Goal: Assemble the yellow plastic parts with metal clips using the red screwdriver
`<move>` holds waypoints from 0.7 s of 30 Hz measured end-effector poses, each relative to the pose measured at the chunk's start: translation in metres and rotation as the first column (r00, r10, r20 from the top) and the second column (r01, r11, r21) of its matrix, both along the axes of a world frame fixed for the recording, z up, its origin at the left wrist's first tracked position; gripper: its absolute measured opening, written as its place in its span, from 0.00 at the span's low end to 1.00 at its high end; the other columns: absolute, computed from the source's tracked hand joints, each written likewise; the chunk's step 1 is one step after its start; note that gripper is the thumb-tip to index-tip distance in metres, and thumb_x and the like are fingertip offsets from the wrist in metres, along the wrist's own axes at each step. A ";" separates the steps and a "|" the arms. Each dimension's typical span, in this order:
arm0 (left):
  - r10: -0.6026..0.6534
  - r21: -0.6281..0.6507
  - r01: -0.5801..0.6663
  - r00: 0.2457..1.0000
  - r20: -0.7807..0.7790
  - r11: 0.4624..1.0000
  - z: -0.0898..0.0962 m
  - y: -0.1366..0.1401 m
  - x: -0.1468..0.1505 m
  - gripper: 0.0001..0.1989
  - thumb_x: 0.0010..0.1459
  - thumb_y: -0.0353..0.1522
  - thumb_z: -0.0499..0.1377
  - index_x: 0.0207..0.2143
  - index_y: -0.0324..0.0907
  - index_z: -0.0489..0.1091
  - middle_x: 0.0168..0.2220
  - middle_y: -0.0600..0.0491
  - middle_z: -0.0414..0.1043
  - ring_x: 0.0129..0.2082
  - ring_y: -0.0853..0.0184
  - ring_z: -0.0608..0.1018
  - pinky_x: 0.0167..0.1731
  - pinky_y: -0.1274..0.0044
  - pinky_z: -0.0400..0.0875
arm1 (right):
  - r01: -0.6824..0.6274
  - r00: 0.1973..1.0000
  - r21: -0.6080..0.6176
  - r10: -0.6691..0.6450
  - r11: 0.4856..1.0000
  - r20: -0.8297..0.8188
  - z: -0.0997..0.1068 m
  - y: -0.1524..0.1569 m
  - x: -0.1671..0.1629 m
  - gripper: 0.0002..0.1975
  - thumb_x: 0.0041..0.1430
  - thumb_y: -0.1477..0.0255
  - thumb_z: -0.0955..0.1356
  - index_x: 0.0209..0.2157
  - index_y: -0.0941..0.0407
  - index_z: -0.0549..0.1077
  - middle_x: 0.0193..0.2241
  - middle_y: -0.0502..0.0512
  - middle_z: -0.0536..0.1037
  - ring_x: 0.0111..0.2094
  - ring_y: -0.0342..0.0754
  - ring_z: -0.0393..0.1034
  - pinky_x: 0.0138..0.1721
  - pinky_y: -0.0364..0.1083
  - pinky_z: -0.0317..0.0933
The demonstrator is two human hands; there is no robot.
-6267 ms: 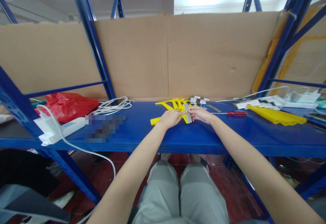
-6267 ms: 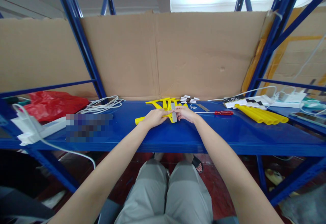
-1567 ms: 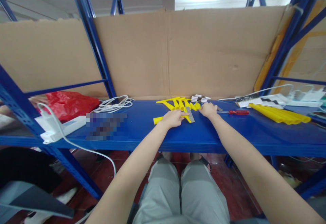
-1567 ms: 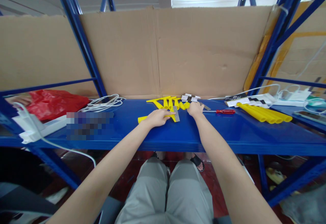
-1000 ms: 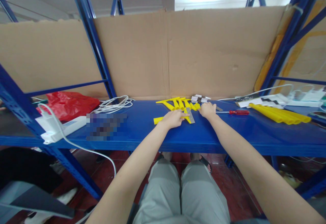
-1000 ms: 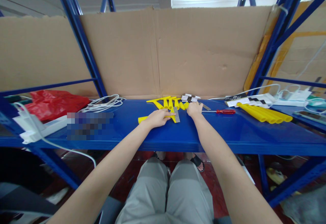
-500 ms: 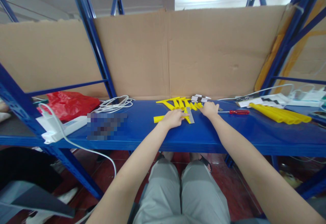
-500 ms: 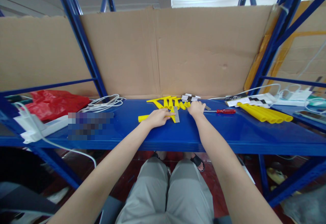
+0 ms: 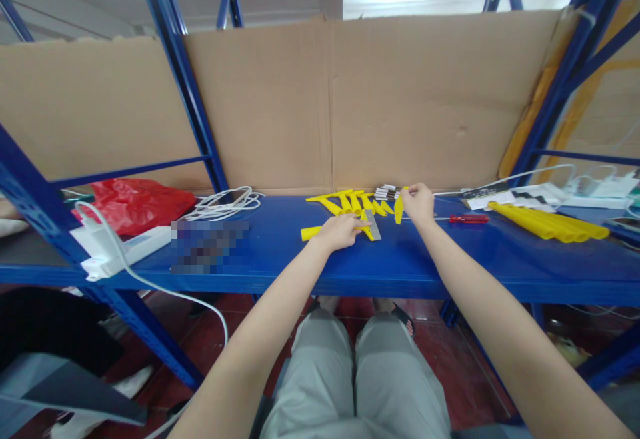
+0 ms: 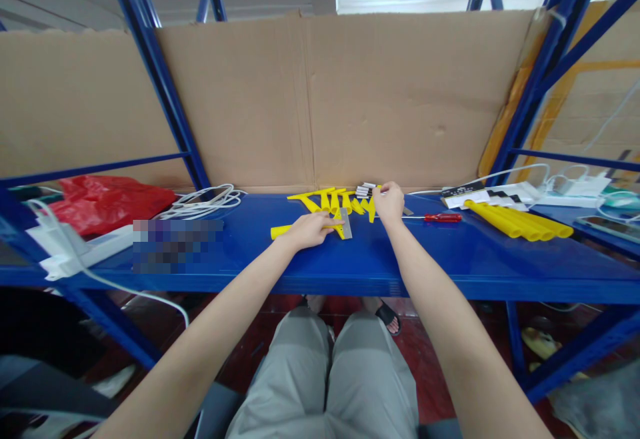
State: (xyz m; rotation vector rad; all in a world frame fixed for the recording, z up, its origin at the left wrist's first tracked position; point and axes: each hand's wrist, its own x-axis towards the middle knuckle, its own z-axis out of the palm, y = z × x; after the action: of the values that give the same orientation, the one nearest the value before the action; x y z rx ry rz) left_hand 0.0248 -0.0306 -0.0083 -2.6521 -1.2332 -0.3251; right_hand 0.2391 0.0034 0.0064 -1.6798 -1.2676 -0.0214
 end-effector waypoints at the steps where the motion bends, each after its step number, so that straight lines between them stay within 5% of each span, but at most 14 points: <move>1: 0.002 0.000 -0.002 1.000 0.001 1.000 0.000 0.000 0.000 0.21 0.65 0.32 0.50 0.58 0.51 0.68 0.48 0.48 0.72 0.50 0.59 0.75 0.47 0.74 0.69 | -0.017 1.000 -0.002 0.017 1.000 -0.018 0.001 0.000 -0.001 0.12 0.57 0.71 0.61 0.38 0.59 0.73 0.40 0.65 0.77 0.45 0.55 0.69 0.47 0.49 0.60; 7: 0.004 -0.003 -0.004 1.000 -0.002 1.000 0.000 0.001 0.000 0.21 0.65 0.32 0.50 0.58 0.51 0.68 0.48 0.48 0.72 0.51 0.60 0.75 0.48 0.75 0.69 | -0.140 0.961 -0.056 0.122 0.989 -0.247 -0.001 -0.003 -0.011 0.09 0.60 0.73 0.60 0.36 0.59 0.70 0.34 0.62 0.78 0.37 0.52 0.72 0.39 0.47 0.64; 13: 0.003 -0.010 -0.003 1.000 -0.005 1.000 0.001 -0.001 0.000 0.21 0.65 0.31 0.50 0.58 0.52 0.68 0.49 0.48 0.72 0.51 0.60 0.75 0.48 0.74 0.70 | -0.430 0.750 -0.163 0.251 0.888 -0.612 -0.007 -0.005 -0.020 0.05 0.54 0.80 0.64 0.28 0.58 0.70 0.14 0.49 0.69 0.17 0.44 0.65 0.21 0.43 0.62; 21: 0.011 -0.010 -0.011 1.000 0.012 1.000 -0.001 0.003 -0.001 0.20 0.65 0.31 0.51 0.57 0.49 0.69 0.50 0.46 0.73 0.51 0.58 0.75 0.49 0.72 0.69 | -0.618 0.622 -0.255 0.264 0.744 -0.737 -0.006 -0.007 -0.013 0.09 0.53 0.86 0.64 0.28 0.58 0.66 0.17 0.47 0.71 0.18 0.40 0.66 0.23 0.40 0.64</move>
State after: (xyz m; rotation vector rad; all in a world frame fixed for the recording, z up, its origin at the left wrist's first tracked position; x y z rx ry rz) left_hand 0.0241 -0.0279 -0.0091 -2.6540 -1.2562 -0.3350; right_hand 0.2262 -0.0035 0.0001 -1.4738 -1.1346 1.2272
